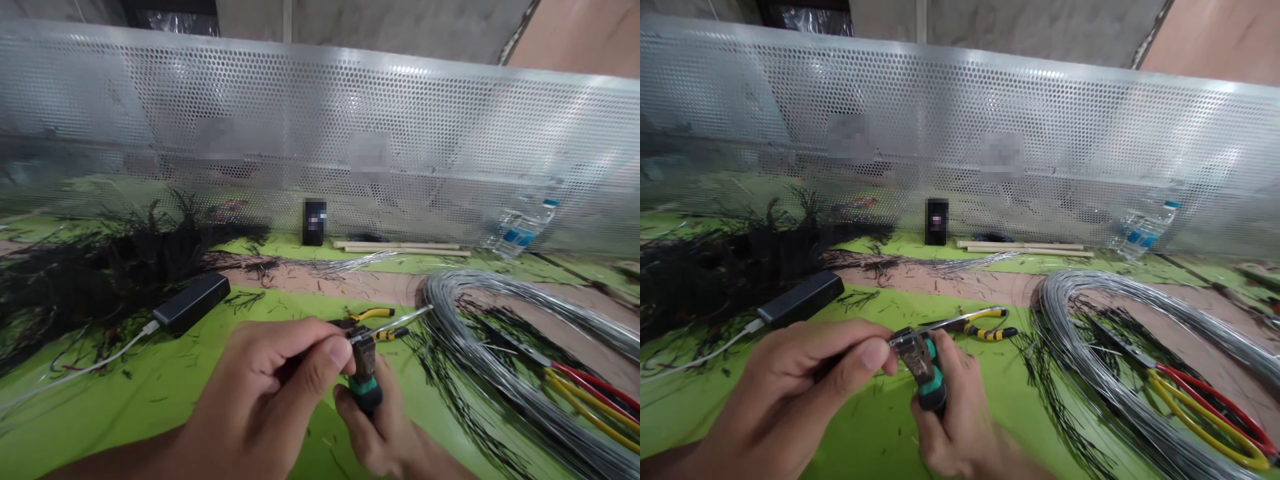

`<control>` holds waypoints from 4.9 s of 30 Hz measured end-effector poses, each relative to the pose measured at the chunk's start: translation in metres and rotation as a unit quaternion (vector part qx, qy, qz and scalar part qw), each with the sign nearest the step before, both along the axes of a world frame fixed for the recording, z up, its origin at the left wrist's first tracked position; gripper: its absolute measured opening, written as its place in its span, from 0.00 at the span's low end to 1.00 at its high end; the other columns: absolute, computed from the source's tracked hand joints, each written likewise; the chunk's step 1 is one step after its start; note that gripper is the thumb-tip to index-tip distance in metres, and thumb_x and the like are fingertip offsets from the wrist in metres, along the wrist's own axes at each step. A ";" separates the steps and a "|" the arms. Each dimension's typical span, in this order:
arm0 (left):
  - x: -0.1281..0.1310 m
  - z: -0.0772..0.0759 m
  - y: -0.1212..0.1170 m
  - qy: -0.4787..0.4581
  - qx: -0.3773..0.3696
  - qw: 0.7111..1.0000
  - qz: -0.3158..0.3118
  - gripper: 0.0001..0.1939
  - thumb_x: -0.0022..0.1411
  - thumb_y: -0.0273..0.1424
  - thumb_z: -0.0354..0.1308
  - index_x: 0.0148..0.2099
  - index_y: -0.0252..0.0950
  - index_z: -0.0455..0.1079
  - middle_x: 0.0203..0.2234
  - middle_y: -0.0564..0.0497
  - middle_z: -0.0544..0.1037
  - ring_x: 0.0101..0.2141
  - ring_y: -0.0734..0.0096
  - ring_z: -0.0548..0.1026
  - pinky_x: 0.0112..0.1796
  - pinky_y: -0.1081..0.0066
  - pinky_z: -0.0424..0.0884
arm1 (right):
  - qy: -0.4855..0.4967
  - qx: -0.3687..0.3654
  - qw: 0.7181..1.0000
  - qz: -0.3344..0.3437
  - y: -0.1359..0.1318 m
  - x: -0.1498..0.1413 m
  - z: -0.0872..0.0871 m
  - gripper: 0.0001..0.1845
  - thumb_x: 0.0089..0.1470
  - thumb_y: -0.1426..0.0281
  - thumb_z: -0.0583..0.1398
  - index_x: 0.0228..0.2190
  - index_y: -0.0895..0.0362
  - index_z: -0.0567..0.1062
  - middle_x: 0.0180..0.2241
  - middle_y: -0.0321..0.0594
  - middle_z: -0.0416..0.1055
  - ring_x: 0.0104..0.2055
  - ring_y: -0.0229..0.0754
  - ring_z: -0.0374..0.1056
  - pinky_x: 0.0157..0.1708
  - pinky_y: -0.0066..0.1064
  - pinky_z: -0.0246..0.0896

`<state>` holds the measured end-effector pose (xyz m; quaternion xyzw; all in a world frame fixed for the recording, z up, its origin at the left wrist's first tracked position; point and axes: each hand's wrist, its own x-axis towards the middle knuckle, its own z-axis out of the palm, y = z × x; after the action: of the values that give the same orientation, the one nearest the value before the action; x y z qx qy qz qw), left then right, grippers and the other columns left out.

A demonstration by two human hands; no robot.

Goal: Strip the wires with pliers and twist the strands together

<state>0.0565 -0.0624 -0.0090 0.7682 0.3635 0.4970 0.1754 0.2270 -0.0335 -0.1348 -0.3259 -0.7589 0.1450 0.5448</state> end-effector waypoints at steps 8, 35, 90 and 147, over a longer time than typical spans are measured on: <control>0.000 0.004 0.000 -0.022 -0.037 0.999 -0.023 0.17 0.75 0.30 0.53 0.32 0.40 0.76 0.20 0.57 0.76 0.21 0.77 0.74 0.21 0.82 0.71 | 0.025 -0.016 0.999 0.043 0.011 -0.007 0.004 0.21 0.46 0.74 0.57 0.45 0.53 0.69 0.31 0.37 0.69 0.29 0.42 0.66 0.27 0.34 0.64; -0.020 0.008 0.029 -0.063 -0.117 0.990 -0.040 0.10 0.70 0.33 0.58 0.38 0.41 0.81 0.21 0.53 0.74 0.23 0.74 0.72 0.22 0.77 0.68 | -0.042 -0.029 0.993 0.106 -0.006 0.012 0.017 0.23 0.53 0.71 0.57 0.52 0.51 0.67 0.41 0.40 0.76 0.38 0.45 0.75 0.36 0.37 0.71; -0.050 -0.080 0.039 0.065 0.242 0.968 -0.024 0.02 0.71 0.27 0.65 0.44 0.37 0.77 0.30 0.54 0.84 0.24 0.79 0.77 0.28 0.79 0.75 | -0.058 -0.196 0.947 0.246 0.038 0.062 0.042 0.16 0.71 0.59 0.61 0.35 0.55 0.81 0.31 0.39 0.75 0.31 0.39 0.68 0.30 0.31 0.63; -0.047 -0.061 0.016 -0.151 -0.076 0.985 -0.031 0.14 0.80 0.39 0.52 0.56 0.44 0.77 0.24 0.57 0.71 0.26 0.73 0.72 0.39 0.67 0.78 | -0.252 0.096 0.963 0.020 0.008 0.023 0.030 0.14 0.68 0.60 0.62 0.33 0.56 0.76 0.29 0.42 0.73 0.30 0.44 0.68 0.29 0.37 0.61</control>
<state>0.0093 -0.0469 -0.0703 0.6799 0.3458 0.5721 0.3017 0.2500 -0.0255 -0.1048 -0.2827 -0.8885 -0.0050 0.3615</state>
